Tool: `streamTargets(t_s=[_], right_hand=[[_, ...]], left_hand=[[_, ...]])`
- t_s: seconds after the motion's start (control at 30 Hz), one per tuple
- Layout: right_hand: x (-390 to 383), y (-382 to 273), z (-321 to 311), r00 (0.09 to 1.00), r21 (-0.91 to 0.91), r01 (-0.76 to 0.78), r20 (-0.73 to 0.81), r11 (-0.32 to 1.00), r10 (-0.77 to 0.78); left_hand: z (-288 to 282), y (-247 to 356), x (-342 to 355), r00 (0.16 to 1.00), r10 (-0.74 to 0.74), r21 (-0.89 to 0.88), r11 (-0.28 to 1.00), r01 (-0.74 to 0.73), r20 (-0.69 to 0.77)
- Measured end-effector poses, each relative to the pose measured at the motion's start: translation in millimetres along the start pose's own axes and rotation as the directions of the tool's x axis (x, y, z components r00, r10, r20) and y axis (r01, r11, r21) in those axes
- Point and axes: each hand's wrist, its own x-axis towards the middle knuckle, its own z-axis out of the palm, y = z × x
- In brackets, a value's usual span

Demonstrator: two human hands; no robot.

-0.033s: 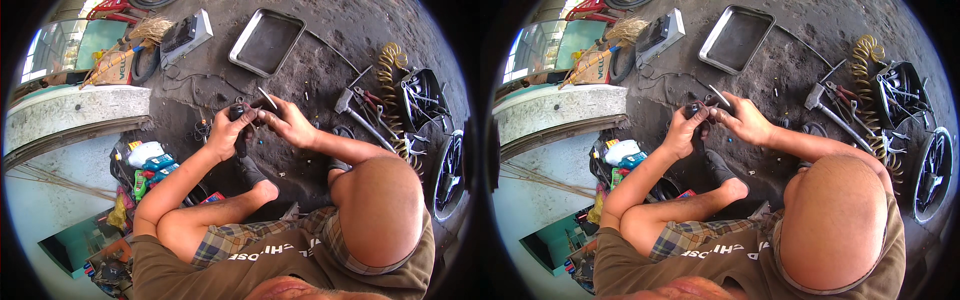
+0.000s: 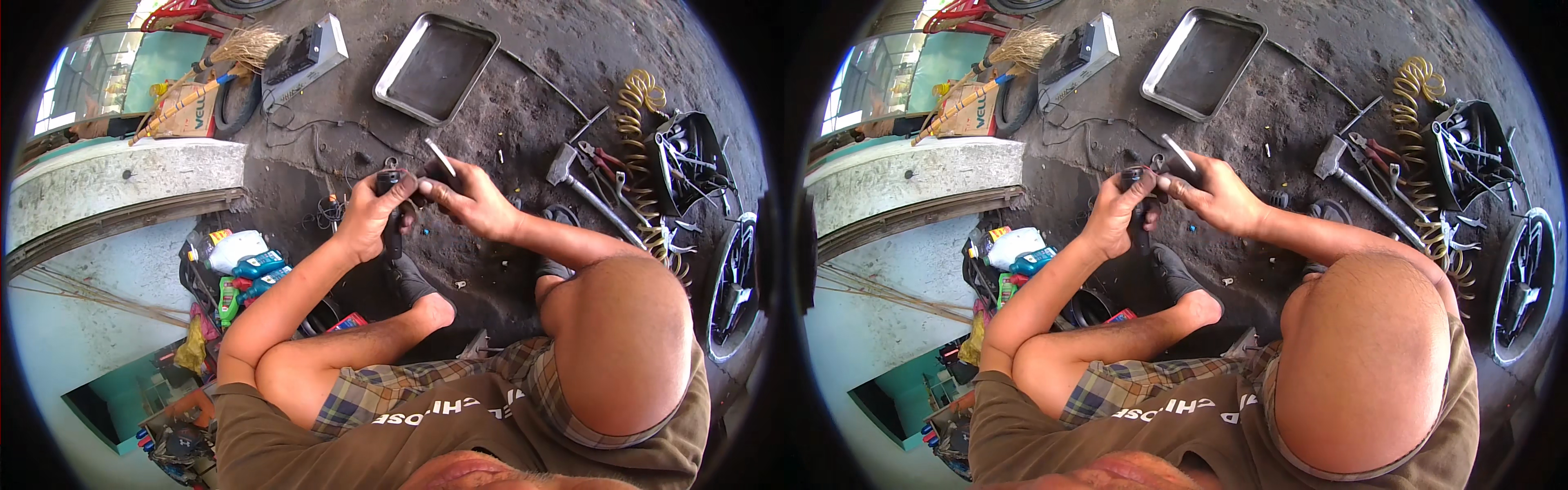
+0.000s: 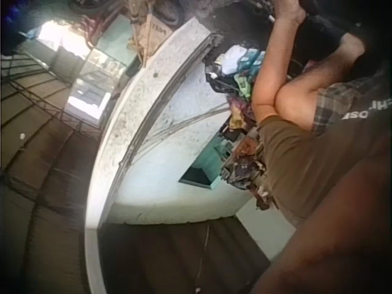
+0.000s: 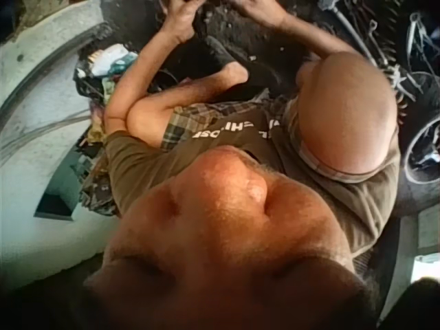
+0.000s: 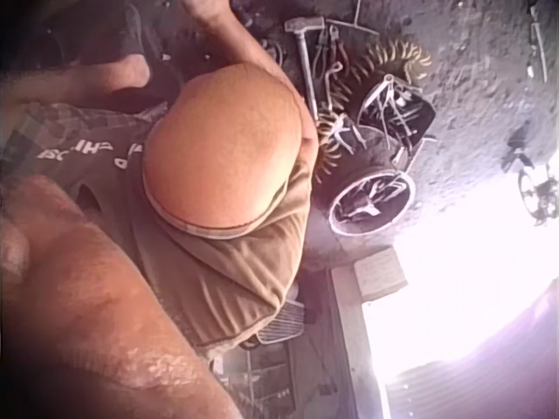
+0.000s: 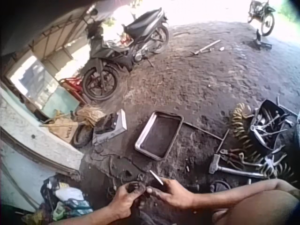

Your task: The person sits on the floor and uses a knife to scrape the inside of a black cylindrical object. They then use pliers to pull and adjust wires inside the cylinder. The person continues to manipulate the wires and the cylinder throughout the clip.

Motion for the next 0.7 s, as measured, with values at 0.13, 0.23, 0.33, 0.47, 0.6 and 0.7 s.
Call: streamTargets(t_s=[0.13, 0.23, 0.33, 0.47, 0.6, 0.7], right_hand=[[2, 3, -3, 0.967, 0.309, -0.242, -0.004, 0.92, 0.256], [6, 8, -7, 0.955, 0.199, -0.276, -0.054, 0.94, 0.292], [8, 20, -16, 0.982, -0.071, -0.161, -0.114, 0.984, 0.153], [6, 2, -14, 0.979, -0.302, -0.149, -0.178, 0.942, 0.099], [6, 8, -17, 0.986, -0.372, -0.133, -0.144, 0.919, 0.084], [4, 5, -12, 0.986, -0.314, -0.157, -0.108, 0.936, 0.129]], left_hand=[[0, 14, -2, 0.977, -0.161, -0.238, 0.952, 0.191, 0.141], [-7, 17, -4, 0.983, -0.141, -0.21, 0.964, 0.164, 0.119], [-10, 17, 0, 0.986, -0.114, -0.263, 0.954, 0.142, 0.12], [-15, 21, -1, 0.99, -0.039, -0.335, 0.939, 0.083, 0.136], [-18, 24, 3, 0.993, 0.015, -0.37, 0.928, 0.03, 0.118], [-21, 25, 4, 0.993, 0.042, -0.441, 0.898, 0.011, 0.11]])
